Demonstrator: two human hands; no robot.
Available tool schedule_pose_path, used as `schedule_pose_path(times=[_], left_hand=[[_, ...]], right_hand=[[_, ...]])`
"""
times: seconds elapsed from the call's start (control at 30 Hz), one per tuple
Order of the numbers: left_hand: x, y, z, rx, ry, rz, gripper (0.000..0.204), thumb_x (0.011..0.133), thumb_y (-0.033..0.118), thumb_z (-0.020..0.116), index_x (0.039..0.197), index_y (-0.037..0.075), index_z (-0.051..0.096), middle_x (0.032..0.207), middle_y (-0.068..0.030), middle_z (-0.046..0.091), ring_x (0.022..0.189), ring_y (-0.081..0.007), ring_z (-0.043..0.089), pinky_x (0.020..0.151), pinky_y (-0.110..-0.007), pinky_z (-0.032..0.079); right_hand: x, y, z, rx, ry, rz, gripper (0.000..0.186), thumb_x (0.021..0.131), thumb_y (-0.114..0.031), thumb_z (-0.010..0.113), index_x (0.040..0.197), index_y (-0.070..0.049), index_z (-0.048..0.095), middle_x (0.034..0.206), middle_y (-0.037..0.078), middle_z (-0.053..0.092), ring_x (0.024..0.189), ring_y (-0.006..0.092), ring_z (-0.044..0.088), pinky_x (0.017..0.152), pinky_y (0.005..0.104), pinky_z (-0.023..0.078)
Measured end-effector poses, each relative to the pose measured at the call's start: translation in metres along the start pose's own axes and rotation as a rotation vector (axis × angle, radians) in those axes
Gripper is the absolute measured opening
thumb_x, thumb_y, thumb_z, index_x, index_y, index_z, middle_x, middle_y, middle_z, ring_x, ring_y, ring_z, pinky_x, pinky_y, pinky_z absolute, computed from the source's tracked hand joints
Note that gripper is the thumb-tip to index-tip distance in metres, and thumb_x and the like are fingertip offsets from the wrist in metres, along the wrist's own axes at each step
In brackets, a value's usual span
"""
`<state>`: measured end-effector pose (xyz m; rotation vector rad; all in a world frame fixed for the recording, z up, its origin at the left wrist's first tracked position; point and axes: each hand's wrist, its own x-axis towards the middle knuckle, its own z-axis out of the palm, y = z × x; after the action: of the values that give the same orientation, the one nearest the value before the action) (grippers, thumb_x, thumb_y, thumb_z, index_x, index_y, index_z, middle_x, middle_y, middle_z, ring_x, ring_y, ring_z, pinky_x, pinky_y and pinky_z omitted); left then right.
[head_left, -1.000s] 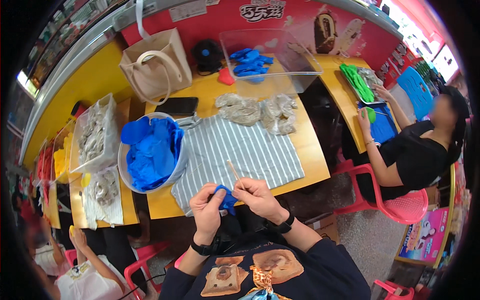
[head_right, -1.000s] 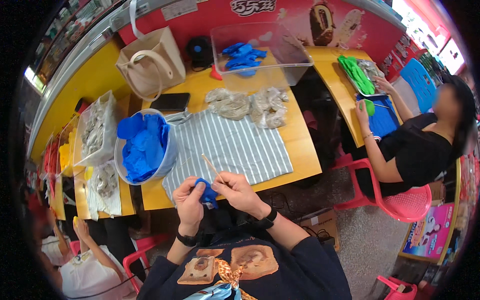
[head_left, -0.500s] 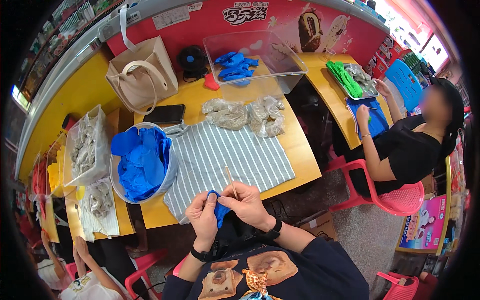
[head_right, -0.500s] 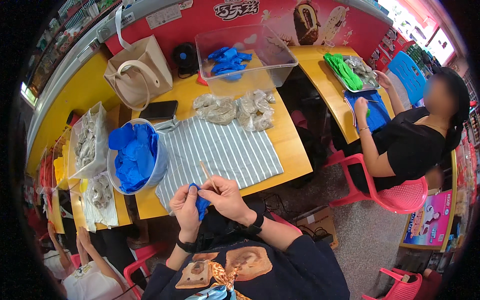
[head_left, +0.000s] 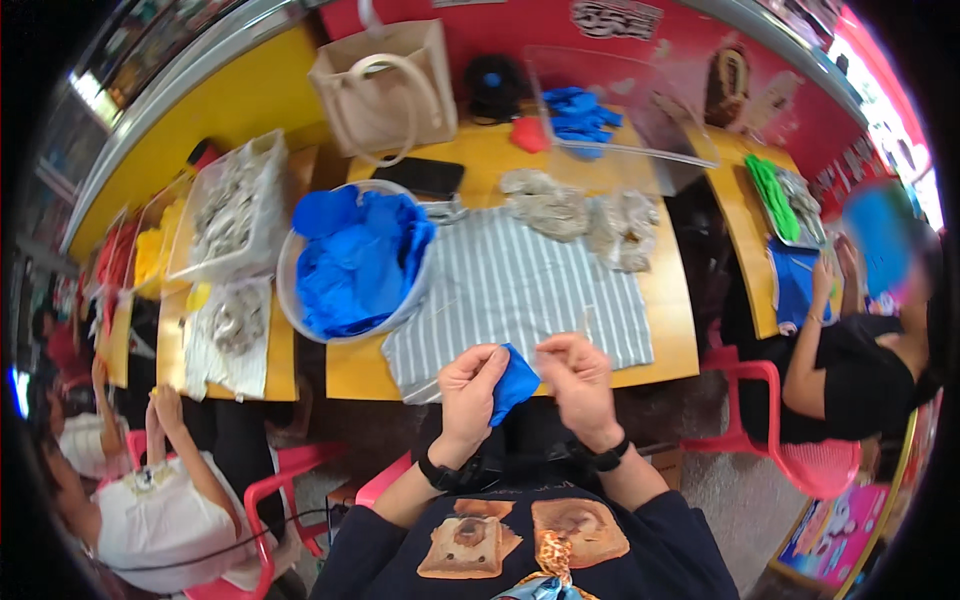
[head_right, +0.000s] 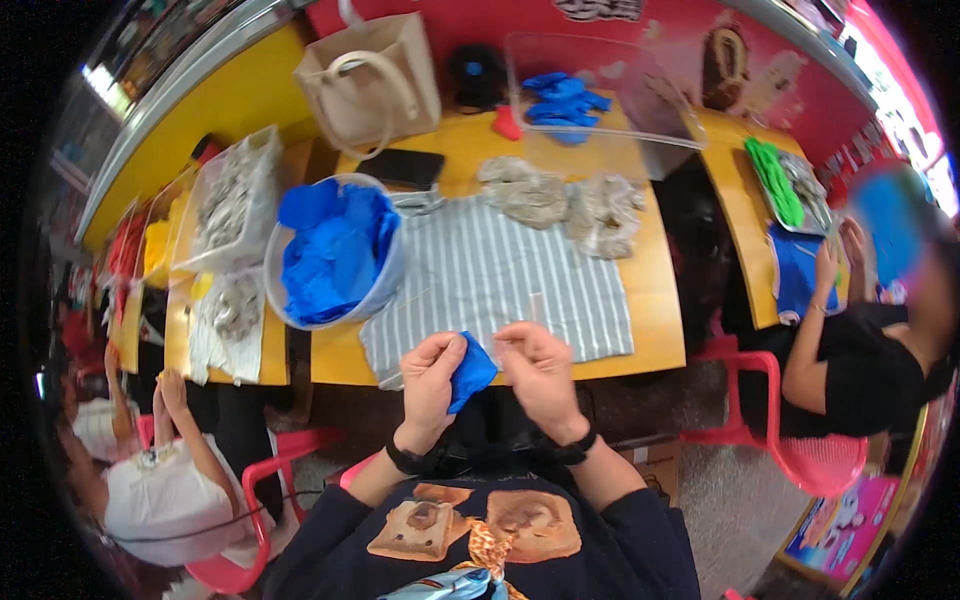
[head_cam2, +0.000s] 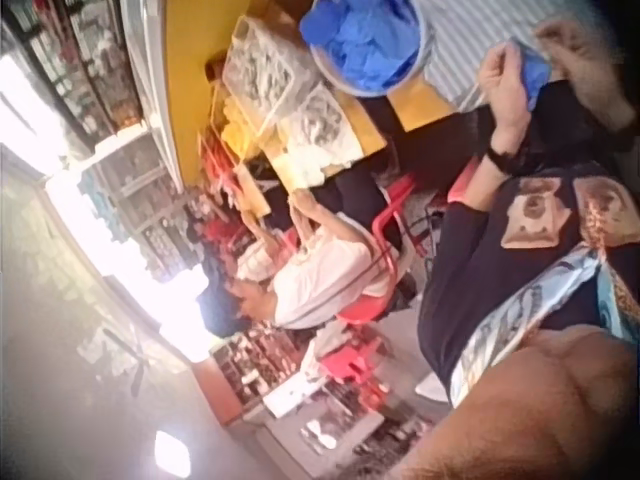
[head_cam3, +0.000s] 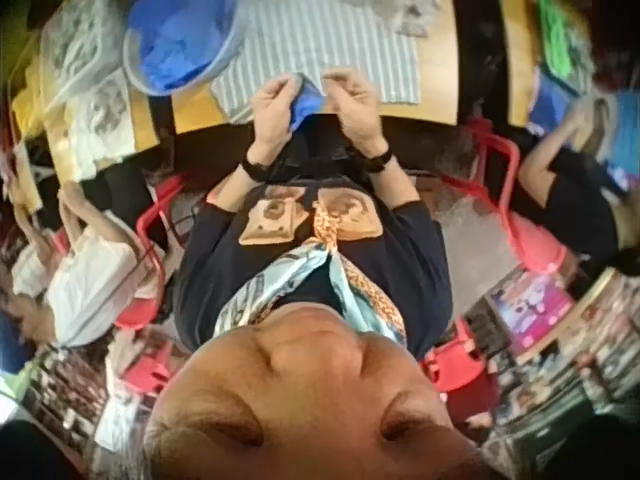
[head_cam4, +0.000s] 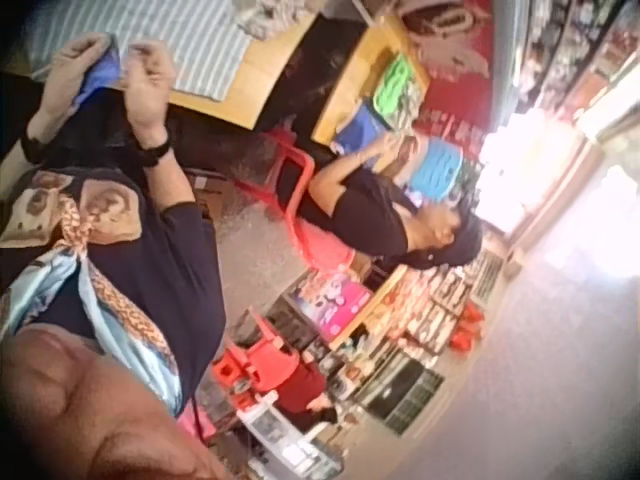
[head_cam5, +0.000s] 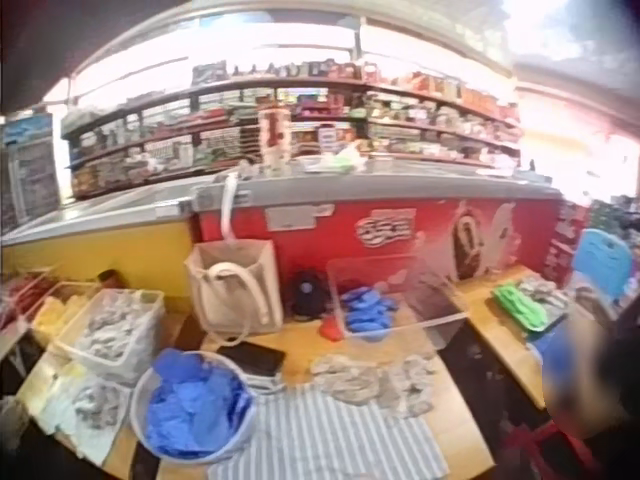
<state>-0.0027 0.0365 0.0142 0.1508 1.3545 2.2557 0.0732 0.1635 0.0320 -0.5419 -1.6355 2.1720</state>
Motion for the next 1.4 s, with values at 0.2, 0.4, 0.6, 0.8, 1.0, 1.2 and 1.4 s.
schedule_pose_path(times=[0.2, 0.4, 0.6, 0.8, 1.0, 1.2, 1.4], left_hand=[[0.004, 0.005, -0.004, 0.013, -0.046, -0.019, 0.014, 0.093, 0.009, 0.061, 0.102, -0.002, 0.066, 0.083, 0.0, 0.064, 0.072, -0.0038, 0.057, 0.062, -0.018, 0.047], [0.001, 0.014, -0.001, 0.107, -0.167, -0.092, 0.015, 0.09, 0.01, 0.065, 0.1, -0.001, 0.066, 0.083, -0.0012, 0.065, 0.069, -0.0043, 0.058, 0.061, -0.019, 0.047], [-0.004, 0.014, -0.022, 0.248, -0.345, -0.351, 0.013, 0.084, 0.01, 0.072, 0.091, 0.001, 0.068, 0.076, 0.0004, 0.065, 0.061, -0.0028, 0.054, 0.055, -0.018, 0.043], [-0.006, 0.018, -0.021, 0.282, -0.393, -0.275, 0.017, 0.081, 0.008, 0.074, 0.094, 0.0, 0.068, 0.081, 0.0002, 0.066, 0.068, -0.0042, 0.057, 0.063, -0.02, 0.046], [0.001, 0.032, -0.013, 0.15, -0.374, -0.284, 0.016, 0.086, 0.009, 0.068, 0.1, 0.0, 0.066, 0.083, -0.0004, 0.066, 0.076, -0.0065, 0.061, 0.072, -0.022, 0.05], [0.018, 0.018, -0.022, -0.071, -0.181, -0.2, 0.014, 0.093, 0.014, 0.063, 0.093, 0.0, 0.067, 0.081, -0.0023, 0.067, 0.073, -0.0064, 0.061, 0.068, -0.022, 0.049], [0.02, 0.016, -0.023, -0.086, -0.119, -0.174, 0.013, 0.092, 0.014, 0.064, 0.092, 0.001, 0.067, 0.081, -0.0009, 0.067, 0.071, -0.0052, 0.06, 0.065, -0.019, 0.047]], right_hand=[[0.01, -0.011, -0.007, 0.055, -0.088, 0.088, 0.015, 0.09, -0.001, 0.06, 0.104, 0.003, 0.061, 0.083, 0.001, 0.061, 0.073, 0.0055, 0.055, 0.065, 0.0215, 0.046], [0.005, 0.004, 0.002, 0.053, -0.104, 0.081, 0.006, 0.089, 0.0, 0.062, 0.094, 0.003, 0.063, 0.084, 0.003, 0.063, 0.076, 0.0064, 0.057, 0.069, 0.0217, 0.047], [0.009, 0.002, -0.003, 0.057, -0.06, 0.025, 0.001, 0.088, 0.002, 0.061, 0.087, 0.002, 0.062, 0.076, 0.002, 0.063, 0.069, 0.005, 0.056, 0.064, 0.0213, 0.046], [0.008, 0.0, 0.0, 0.037, -0.016, 0.007, 0.002, 0.087, 0.004, 0.061, 0.086, 0.002, 0.062, 0.074, 0.001, 0.062, 0.067, 0.0045, 0.055, 0.062, 0.0209, 0.046], [0.009, 0.002, 0.0, -0.073, -0.142, 0.021, 0.001, 0.088, 0.001, 0.061, 0.088, 0.002, 0.062, 0.076, -0.001, 0.061, 0.069, 0.0034, 0.053, 0.062, 0.0195, 0.044], [-0.009, -0.008, -0.002, -0.28, -0.061, 0.023, 0.019, 0.096, -0.005, 0.051, 0.111, 0.0, 0.059, 0.079, 0.0, 0.061, 0.064, 0.003, 0.048, 0.055, 0.0187, 0.038], [-0.035, 0.004, -0.029, -0.515, -0.145, -0.109, 0.017, 0.095, -0.003, 0.05, 0.104, 0.002, 0.062, 0.064, 0.003, 0.058, 0.059, 0.0086, 0.053, 0.056, 0.0229, 0.04]])
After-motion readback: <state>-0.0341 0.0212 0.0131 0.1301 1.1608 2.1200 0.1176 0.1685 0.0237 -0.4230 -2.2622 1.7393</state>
